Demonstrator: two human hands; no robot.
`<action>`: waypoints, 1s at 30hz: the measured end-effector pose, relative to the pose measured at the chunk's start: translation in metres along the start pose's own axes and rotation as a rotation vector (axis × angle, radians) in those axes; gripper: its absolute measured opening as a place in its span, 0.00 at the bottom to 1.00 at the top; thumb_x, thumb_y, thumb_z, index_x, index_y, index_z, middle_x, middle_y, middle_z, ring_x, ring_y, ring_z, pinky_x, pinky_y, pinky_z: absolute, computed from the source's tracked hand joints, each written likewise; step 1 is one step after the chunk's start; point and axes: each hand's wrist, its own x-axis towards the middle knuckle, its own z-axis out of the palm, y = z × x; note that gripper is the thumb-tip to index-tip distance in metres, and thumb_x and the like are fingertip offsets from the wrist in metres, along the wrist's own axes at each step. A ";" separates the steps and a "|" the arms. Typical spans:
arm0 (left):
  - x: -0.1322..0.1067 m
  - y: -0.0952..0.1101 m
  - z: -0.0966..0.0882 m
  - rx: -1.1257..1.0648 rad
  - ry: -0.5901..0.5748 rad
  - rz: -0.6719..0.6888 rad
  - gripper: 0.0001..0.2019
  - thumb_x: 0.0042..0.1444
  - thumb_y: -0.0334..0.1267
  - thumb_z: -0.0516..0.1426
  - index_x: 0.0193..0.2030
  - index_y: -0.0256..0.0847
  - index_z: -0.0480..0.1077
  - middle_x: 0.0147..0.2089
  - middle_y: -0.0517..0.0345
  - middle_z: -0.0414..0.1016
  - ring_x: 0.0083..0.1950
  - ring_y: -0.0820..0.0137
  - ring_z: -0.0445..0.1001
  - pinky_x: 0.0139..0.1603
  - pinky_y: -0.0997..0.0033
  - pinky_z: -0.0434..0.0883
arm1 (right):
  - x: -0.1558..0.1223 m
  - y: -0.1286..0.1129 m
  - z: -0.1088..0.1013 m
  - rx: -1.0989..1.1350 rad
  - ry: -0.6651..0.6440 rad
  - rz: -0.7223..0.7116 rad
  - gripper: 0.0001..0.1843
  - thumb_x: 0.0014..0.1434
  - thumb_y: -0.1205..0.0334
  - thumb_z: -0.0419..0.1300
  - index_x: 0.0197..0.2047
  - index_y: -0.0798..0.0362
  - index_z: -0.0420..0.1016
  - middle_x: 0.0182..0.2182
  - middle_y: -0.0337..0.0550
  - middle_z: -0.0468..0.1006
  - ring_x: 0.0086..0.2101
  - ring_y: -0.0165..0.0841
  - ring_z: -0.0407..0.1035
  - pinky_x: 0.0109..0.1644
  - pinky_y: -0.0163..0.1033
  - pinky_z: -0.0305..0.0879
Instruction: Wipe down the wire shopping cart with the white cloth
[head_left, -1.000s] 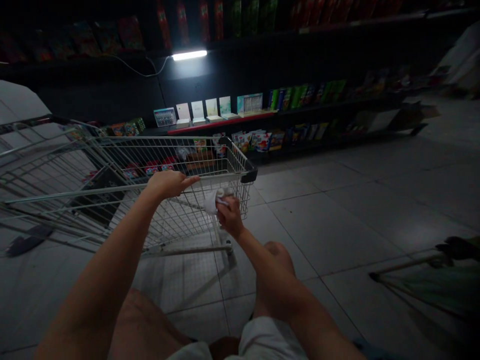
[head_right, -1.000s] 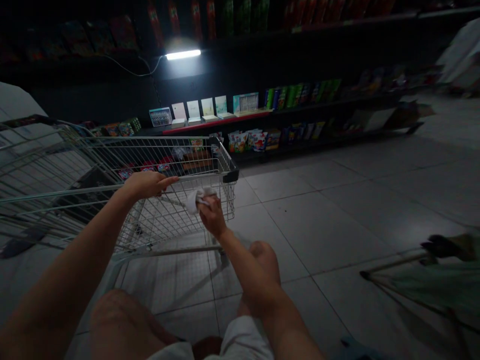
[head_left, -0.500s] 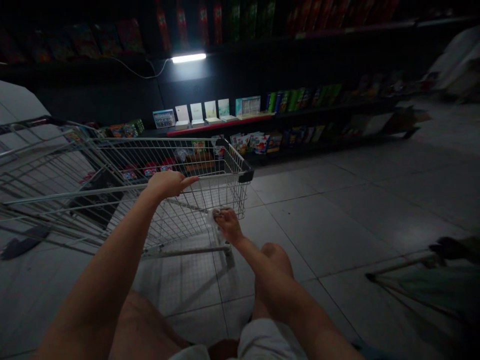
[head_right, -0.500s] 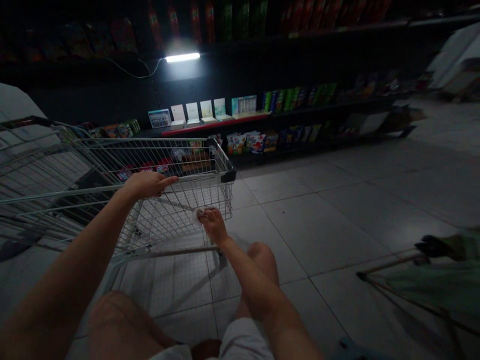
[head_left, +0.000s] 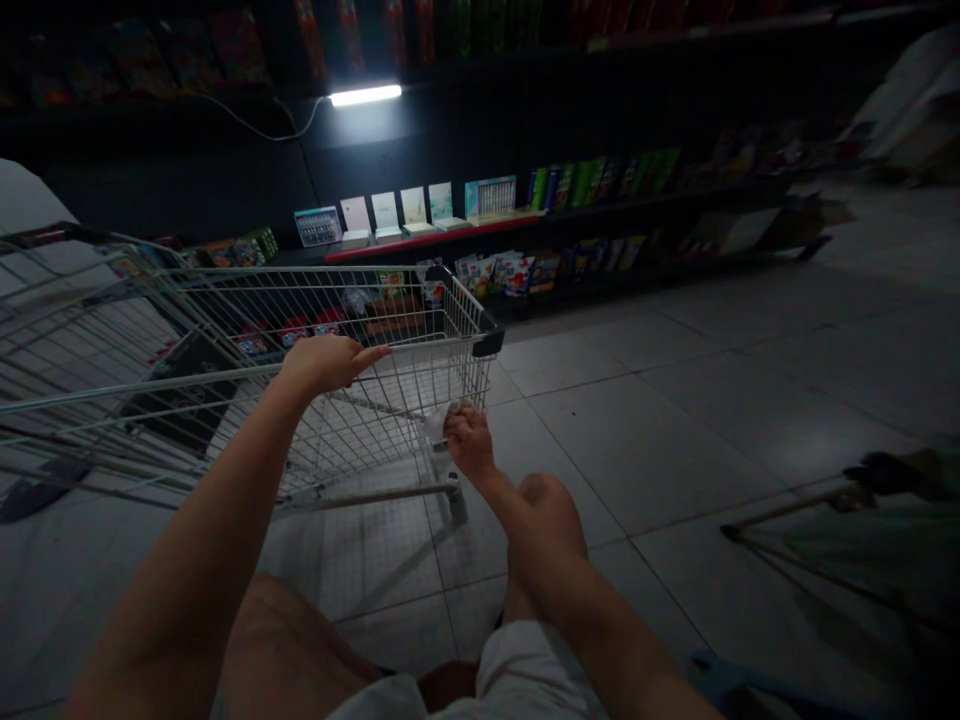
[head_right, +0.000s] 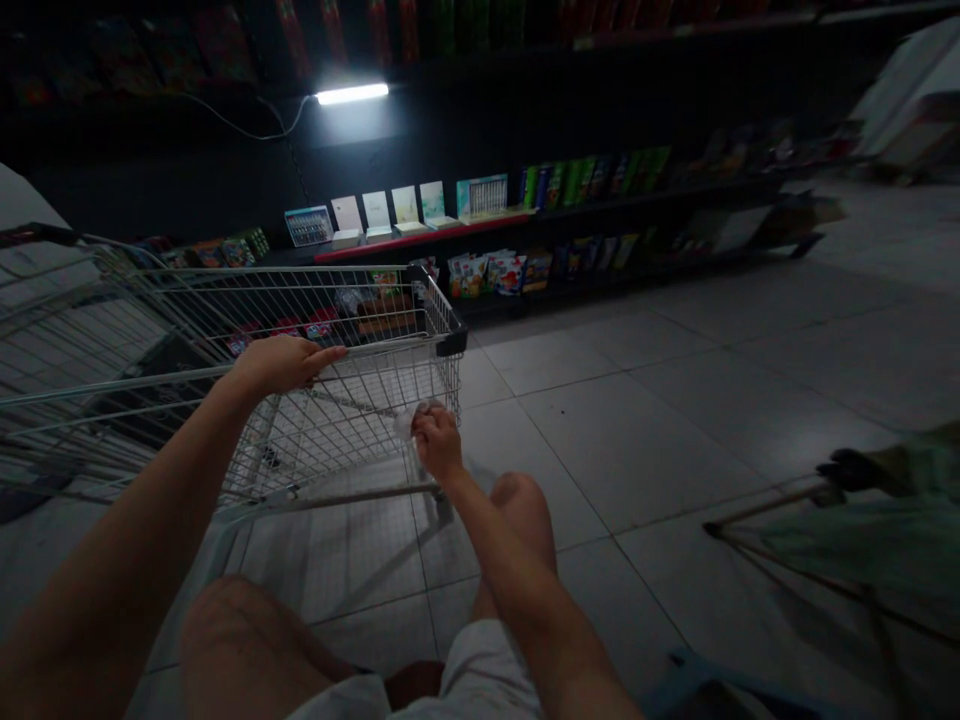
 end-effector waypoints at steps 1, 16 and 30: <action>0.000 0.000 0.000 0.004 -0.001 -0.001 0.40 0.57 0.71 0.33 0.41 0.45 0.77 0.39 0.51 0.82 0.50 0.54 0.77 0.50 0.58 0.68 | 0.010 -0.004 -0.008 0.004 0.051 0.003 0.12 0.57 0.70 0.54 0.38 0.54 0.79 0.43 0.52 0.71 0.48 0.41 0.64 0.54 0.49 0.66; -0.003 -0.001 -0.001 0.033 -0.010 -0.003 0.41 0.57 0.71 0.32 0.40 0.45 0.76 0.40 0.53 0.82 0.50 0.57 0.77 0.50 0.61 0.68 | 0.026 -0.010 -0.009 0.011 0.333 -0.182 0.16 0.62 0.70 0.50 0.45 0.53 0.79 0.51 0.50 0.74 0.58 0.40 0.62 0.63 0.51 0.64; -0.008 -0.001 0.001 0.061 0.035 -0.015 0.44 0.55 0.73 0.30 0.43 0.45 0.77 0.44 0.48 0.81 0.49 0.54 0.77 0.48 0.59 0.70 | 0.048 0.063 -0.031 0.000 0.484 0.056 0.18 0.62 0.60 0.50 0.48 0.58 0.76 0.47 0.58 0.75 0.52 0.43 0.68 0.57 0.52 0.68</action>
